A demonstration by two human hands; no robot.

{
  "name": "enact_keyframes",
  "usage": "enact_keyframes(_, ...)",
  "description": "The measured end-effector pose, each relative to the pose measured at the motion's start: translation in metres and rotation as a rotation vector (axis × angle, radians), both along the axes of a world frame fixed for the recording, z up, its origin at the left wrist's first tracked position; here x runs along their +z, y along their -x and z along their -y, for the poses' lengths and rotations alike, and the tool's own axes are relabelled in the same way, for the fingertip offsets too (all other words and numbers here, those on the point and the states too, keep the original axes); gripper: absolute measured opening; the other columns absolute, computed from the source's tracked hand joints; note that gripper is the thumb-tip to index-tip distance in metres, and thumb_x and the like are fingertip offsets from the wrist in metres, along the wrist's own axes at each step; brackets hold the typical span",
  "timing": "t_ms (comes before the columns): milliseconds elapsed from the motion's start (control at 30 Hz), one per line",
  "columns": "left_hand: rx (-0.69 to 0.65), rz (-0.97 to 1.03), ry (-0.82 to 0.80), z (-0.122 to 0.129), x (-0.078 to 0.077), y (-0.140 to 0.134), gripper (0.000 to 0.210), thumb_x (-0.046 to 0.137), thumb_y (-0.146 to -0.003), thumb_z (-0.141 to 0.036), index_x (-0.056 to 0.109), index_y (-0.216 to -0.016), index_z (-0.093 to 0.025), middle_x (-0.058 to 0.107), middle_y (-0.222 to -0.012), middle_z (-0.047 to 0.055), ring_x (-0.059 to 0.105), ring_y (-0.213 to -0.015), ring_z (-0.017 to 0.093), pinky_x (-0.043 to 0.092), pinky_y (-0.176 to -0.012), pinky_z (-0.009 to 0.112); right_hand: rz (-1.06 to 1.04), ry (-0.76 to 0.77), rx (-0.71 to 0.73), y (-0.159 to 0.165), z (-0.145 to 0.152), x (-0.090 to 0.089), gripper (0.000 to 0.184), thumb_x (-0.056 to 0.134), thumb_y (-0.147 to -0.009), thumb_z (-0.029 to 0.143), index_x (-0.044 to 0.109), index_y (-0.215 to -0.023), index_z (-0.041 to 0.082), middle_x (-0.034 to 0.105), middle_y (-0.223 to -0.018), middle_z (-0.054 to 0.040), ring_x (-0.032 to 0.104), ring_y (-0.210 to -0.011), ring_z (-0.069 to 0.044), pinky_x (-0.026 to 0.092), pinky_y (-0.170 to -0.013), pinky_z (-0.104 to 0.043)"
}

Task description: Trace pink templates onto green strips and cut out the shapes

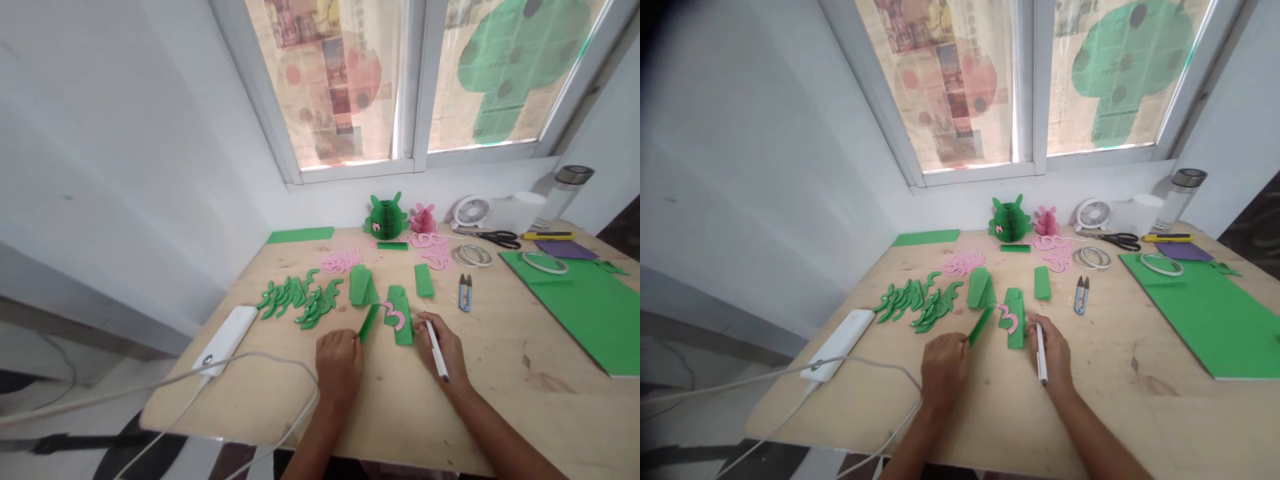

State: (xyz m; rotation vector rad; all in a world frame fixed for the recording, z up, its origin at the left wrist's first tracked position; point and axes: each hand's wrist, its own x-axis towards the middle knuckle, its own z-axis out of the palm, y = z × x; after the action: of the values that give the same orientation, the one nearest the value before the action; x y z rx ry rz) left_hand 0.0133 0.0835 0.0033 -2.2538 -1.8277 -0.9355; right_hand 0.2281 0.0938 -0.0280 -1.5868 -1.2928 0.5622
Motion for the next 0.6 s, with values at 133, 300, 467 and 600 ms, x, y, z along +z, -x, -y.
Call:
enact_keyframes(133,-0.051,0.082,0.029,0.002,0.003,-0.01,0.012,0.056,-0.081,-0.023,0.062,-0.09,-0.02,0.07,-0.086,0.004,0.064,-0.083,0.022,0.044,-0.077,0.035,0.019,0.008,0.007,0.001,0.0,0.003,0.029,0.051,-0.082,0.036,0.063,-0.101,0.018,0.074,-0.083,-0.0066,0.07,-0.077,-0.023,0.052,-0.073,-0.032)
enact_keyframes(300,0.088,0.027,0.127,-0.052,0.01,-0.019,0.022,0.057,-0.081,-0.023,0.062,-0.102,-0.016,0.069,-0.095,0.009,0.063,-0.095,0.025,0.046,-0.081,0.036,-0.01,-0.023,-0.017,0.003,0.0,0.005,0.028,0.05,-0.081,0.035,0.064,-0.098,0.017,0.074,-0.081,-0.0075,0.069,-0.074,-0.022,0.052,-0.07,-0.031)
enact_keyframes(467,0.184,-0.015,0.235,-0.089,0.009,-0.025,0.028,0.059,-0.081,-0.027,0.061,-0.106,-0.017,0.068,-0.101,0.01,0.062,-0.095,0.025,0.047,-0.077,0.034,-0.039,-0.044,-0.005,0.005,-0.001,0.005,0.028,0.049,-0.081,0.033,0.064,-0.097,0.016,0.073,-0.078,-0.007,0.068,-0.068,-0.02,0.052,-0.065,-0.029)
enact_keyframes(600,0.188,-0.037,0.31,-0.094,0.006,-0.024,0.017,0.056,-0.082,-0.025,0.066,-0.095,-0.019,0.069,-0.092,0.008,0.062,-0.092,0.025,0.046,-0.074,0.032,-0.056,-0.046,-0.009,0.005,-0.001,0.006,0.027,0.048,-0.078,0.03,0.065,-0.095,0.017,0.073,-0.078,-0.0062,0.068,-0.069,-0.02,0.052,-0.066,-0.029)
